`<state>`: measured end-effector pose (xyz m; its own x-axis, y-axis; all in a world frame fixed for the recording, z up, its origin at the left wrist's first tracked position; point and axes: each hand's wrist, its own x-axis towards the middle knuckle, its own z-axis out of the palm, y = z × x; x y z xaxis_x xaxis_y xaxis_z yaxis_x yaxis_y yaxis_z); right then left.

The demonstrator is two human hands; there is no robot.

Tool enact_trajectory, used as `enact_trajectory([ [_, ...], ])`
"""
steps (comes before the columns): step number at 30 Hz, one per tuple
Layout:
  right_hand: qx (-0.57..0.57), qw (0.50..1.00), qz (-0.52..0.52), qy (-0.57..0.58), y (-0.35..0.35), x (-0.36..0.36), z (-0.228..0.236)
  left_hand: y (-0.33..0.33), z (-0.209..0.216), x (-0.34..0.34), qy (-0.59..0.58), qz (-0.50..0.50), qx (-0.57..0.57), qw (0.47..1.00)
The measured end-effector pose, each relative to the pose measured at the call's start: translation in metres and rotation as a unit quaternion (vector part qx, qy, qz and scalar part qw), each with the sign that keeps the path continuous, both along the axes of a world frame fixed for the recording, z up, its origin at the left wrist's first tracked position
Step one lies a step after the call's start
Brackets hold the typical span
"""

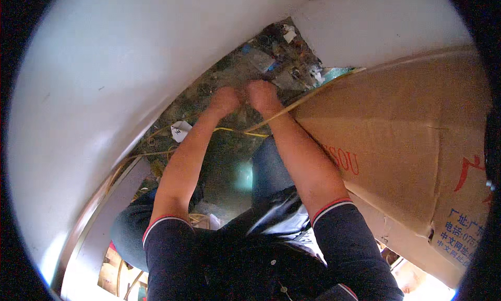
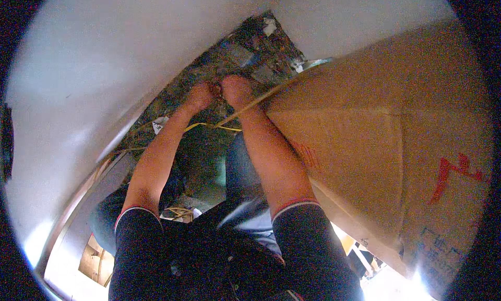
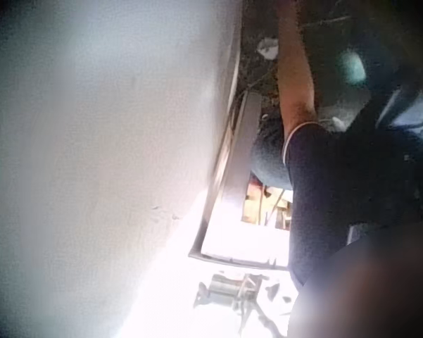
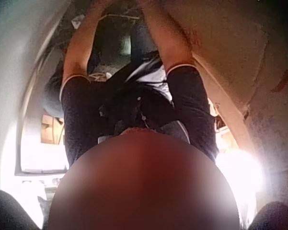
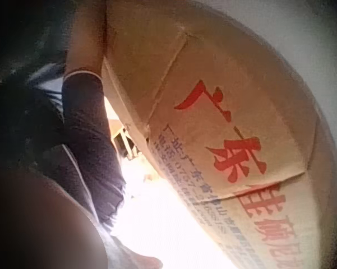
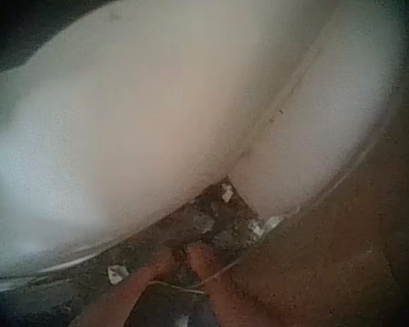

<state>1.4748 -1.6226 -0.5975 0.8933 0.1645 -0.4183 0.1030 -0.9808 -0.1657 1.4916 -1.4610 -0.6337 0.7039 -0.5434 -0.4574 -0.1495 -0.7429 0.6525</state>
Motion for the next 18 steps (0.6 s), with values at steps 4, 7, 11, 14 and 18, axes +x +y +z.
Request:
enact_trajectory([
  [4, 0.015, 1.000, -0.019, 0.005, 0.004, 0.001, -0.003, 0.003, -0.004, 0.002, 0.018, -0.001, 0.061, 0.998],
  [7, 0.022, 0.999, -0.040, -0.031, 0.002, -0.002, -0.010, -0.001, 0.007, -0.001, -0.002, 0.008, 0.044, 0.999],
  [11, -0.010, 1.000, -0.027, 0.008, -0.015, 0.007, -0.020, -0.016, 0.045, -0.001, 0.003, 0.014, 0.023, 1.000],
  [14, 0.035, 0.998, -0.042, 0.020, 0.007, 0.008, -0.008, 0.009, 0.019, -0.008, -0.050, -0.021, 0.022, 0.998],
  [18, 0.019, 0.998, -0.059, 0.020, -0.004, 0.006, -0.006, -0.002, 0.040, -0.002, -0.022, -0.052, 0.056, 0.997],
])
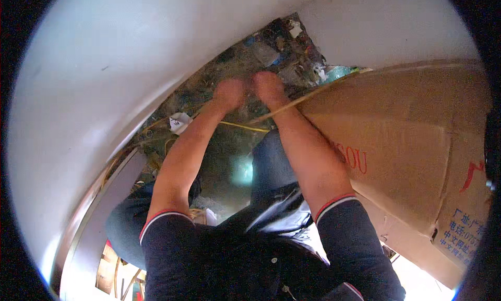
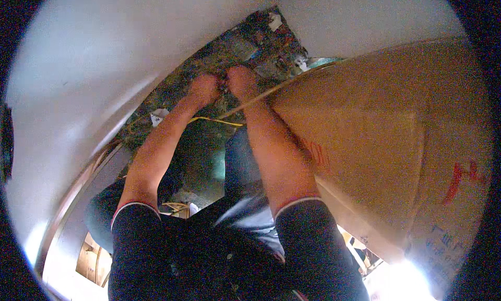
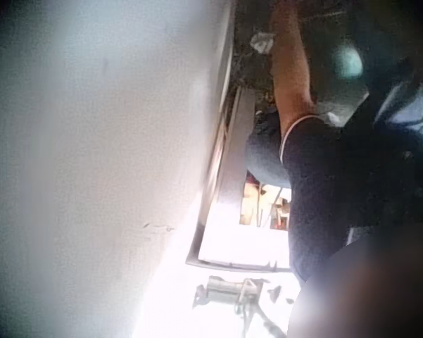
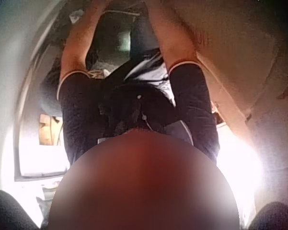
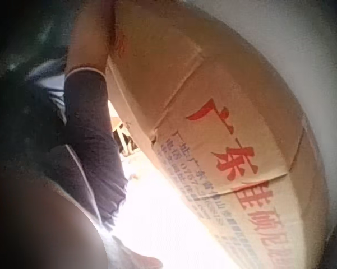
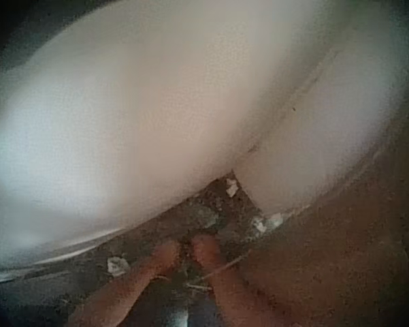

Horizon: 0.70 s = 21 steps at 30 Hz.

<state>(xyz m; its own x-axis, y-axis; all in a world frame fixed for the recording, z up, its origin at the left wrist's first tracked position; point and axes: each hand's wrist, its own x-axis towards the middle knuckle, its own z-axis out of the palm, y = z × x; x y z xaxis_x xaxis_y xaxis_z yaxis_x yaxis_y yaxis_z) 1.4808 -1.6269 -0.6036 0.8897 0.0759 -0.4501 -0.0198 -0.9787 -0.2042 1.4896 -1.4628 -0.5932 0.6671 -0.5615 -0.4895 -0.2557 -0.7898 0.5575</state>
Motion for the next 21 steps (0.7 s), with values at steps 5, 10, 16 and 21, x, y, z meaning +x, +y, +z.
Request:
enact_trajectory([
  [5, 0.027, 0.999, 0.021, 0.021, -0.005, 0.012, -0.007, -0.002, 0.020, -0.002, -0.014, 0.034, -0.039, 0.999],
  [10, 0.044, 0.997, -0.019, -0.054, -0.010, 0.001, -0.027, -0.003, 0.005, 0.004, -0.002, 0.005, -0.015, 1.000],
  [16, -0.014, 0.996, 0.062, 0.055, 0.008, 0.012, 0.002, -0.004, -0.009, 0.009, -0.036, -0.064, 0.013, 0.997],
  [21, -0.010, 0.988, 0.143, 0.056, 0.023, 0.013, 0.013, -0.001, -0.045, 0.006, -0.007, 0.038, -0.005, 0.999],
])
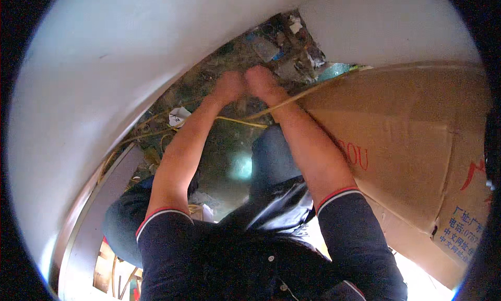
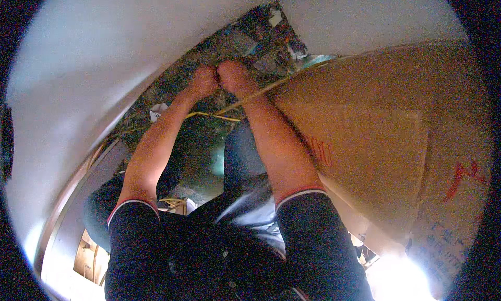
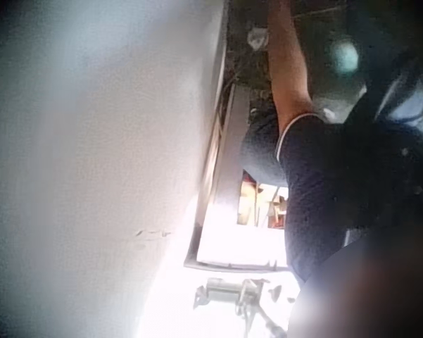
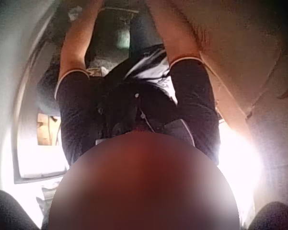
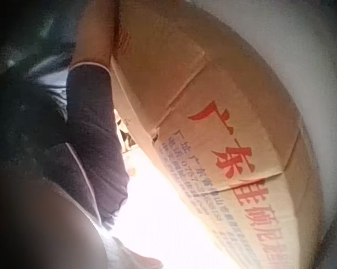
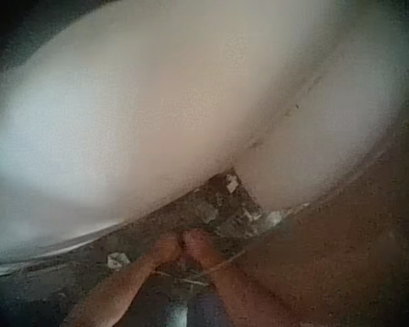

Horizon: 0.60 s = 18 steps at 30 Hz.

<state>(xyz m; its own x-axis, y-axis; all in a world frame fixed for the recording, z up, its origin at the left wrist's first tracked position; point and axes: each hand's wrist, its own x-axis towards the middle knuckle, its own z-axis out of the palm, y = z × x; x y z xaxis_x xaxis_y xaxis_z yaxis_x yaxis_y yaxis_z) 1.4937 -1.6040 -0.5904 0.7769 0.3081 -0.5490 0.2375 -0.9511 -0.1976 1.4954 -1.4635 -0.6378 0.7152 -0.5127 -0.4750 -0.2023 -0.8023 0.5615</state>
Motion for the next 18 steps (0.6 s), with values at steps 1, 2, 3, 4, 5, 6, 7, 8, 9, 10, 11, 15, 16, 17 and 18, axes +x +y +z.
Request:
enact_trajectory([
  [1, -0.004, 1.000, -0.001, 0.002, -0.007, -0.003, -0.001, -0.002, 0.002, 0.000, -0.005, 0.003, -0.025, 1.000],
  [2, 0.006, 0.996, -0.076, -0.035, -0.016, -0.006, 0.000, -0.004, 0.003, -0.001, -0.010, 0.006, -0.049, 0.999],
  [3, 0.020, 0.986, -0.150, -0.072, -0.019, -0.008, 0.000, -0.002, 0.003, -0.001, -0.007, 0.007, -0.048, 0.999],
  [4, 0.021, 0.986, -0.149, -0.070, -0.017, -0.009, 0.000, 0.000, 0.002, 0.001, 0.019, 0.048, -0.064, 0.997],
  [5, -0.021, 0.989, -0.121, -0.084, -0.015, -0.010, -0.001, 0.003, 0.002, 0.001, 0.044, 0.089, -0.077, 0.992],
  [6, -0.066, 0.989, -0.092, -0.100, -0.015, -0.007, -0.002, 0.002, 0.006, 0.003, 0.045, 0.091, -0.079, 0.992],
  [7, -0.066, 0.989, -0.090, -0.099, -0.016, -0.004, -0.002, 0.003, 0.011, 0.005, 0.033, 0.049, -0.092, 0.994],
  [8, -0.071, 0.991, -0.087, -0.077, -0.017, -0.002, -0.002, 0.004, 0.015, 0.007, 0.021, 0.007, -0.105, 0.994],
  [9, -0.076, 0.992, -0.087, -0.055, -0.020, -0.002, -0.004, 0.003, 0.020, 0.009, 0.022, 0.006, -0.105, 0.994],
  [10, -0.076, 0.992, -0.088, -0.055, -0.022, -0.002, -0.007, 0.002, 0.025, 0.010, 0.050, 0.027, -0.090, 0.994],
  [11, -0.055, 0.993, -0.081, -0.059, -0.023, -0.001, -0.009, -0.001, 0.030, 0.011, 0.077, 0.048, -0.076, 0.993],
  [15, 0.001, 0.997, -0.046, -0.064, -0.019, 0.003, -0.010, -0.004, 0.039, -0.005, 0.024, 0.082, -0.050, 0.995],
  [16, -0.001, 0.997, -0.045, -0.067, -0.023, 0.002, -0.012, -0.009, 0.044, -0.007, 0.019, 0.057, -0.032, 0.998],
  [17, 0.004, 0.995, -0.048, -0.083, -0.026, 0.000, -0.013, -0.011, 0.049, -0.006, 0.013, 0.032, -0.013, 0.999],
  [18, 0.017, 0.994, -0.048, -0.098, -0.019, 0.002, -0.010, -0.006, 0.045, -0.005, 0.010, 0.038, -0.009, 0.999],
])
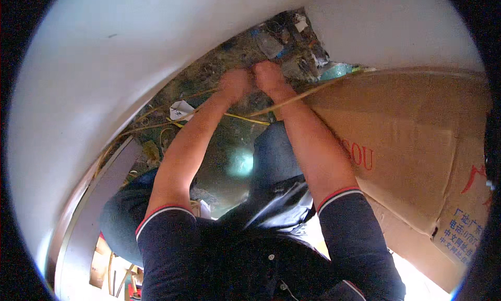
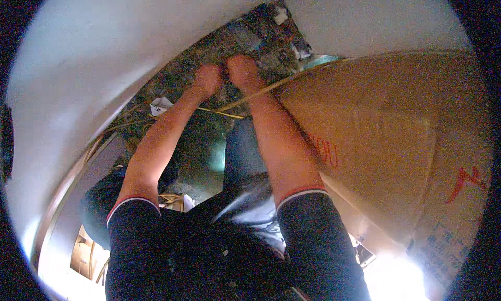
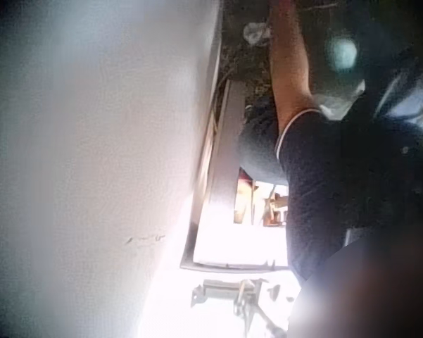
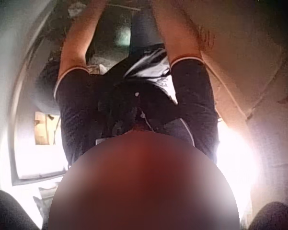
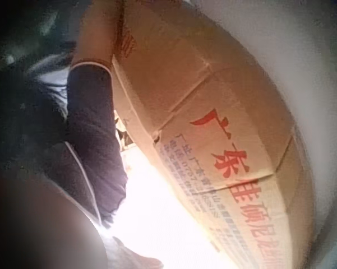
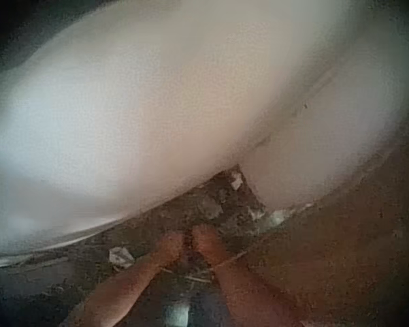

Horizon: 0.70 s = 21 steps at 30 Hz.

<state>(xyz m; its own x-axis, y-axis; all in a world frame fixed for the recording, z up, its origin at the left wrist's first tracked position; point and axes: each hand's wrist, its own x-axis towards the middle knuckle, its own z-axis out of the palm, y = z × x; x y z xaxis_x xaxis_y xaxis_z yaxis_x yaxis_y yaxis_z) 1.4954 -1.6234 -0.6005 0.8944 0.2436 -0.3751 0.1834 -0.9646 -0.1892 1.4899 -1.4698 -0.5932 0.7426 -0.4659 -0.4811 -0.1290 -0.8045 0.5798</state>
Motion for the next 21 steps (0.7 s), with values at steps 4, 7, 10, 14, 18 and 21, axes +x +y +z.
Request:
enact_trajectory([
  [4, -0.038, 0.998, 0.021, 0.035, 0.009, 0.000, 0.010, 0.010, -0.005, 0.006, -0.008, -0.062, -0.008, 0.998],
  [7, -0.027, 0.999, 0.024, 0.036, 0.004, -0.001, 0.008, 0.012, -0.003, 0.005, -0.011, -0.054, -0.050, 0.997],
  [10, -0.035, 0.999, 0.004, -0.001, 0.008, -0.004, 0.007, 0.014, 0.004, 0.001, -0.025, 0.015, -0.112, 0.993],
  [14, -0.019, 0.999, -0.009, 0.038, 0.010, -0.003, 0.002, 0.014, -0.001, 0.002, -0.028, -0.019, -0.059, 0.998],
  [18, 0.007, 1.000, -0.013, -0.010, 0.000, -0.003, -0.017, 0.000, -0.017, 0.005, -0.028, 0.015, -0.058, 0.998],
  [21, -0.048, 0.998, -0.008, 0.047, 0.013, 0.006, -0.008, 0.009, -0.024, -0.007, -0.019, 0.040, -0.082, 0.996],
])
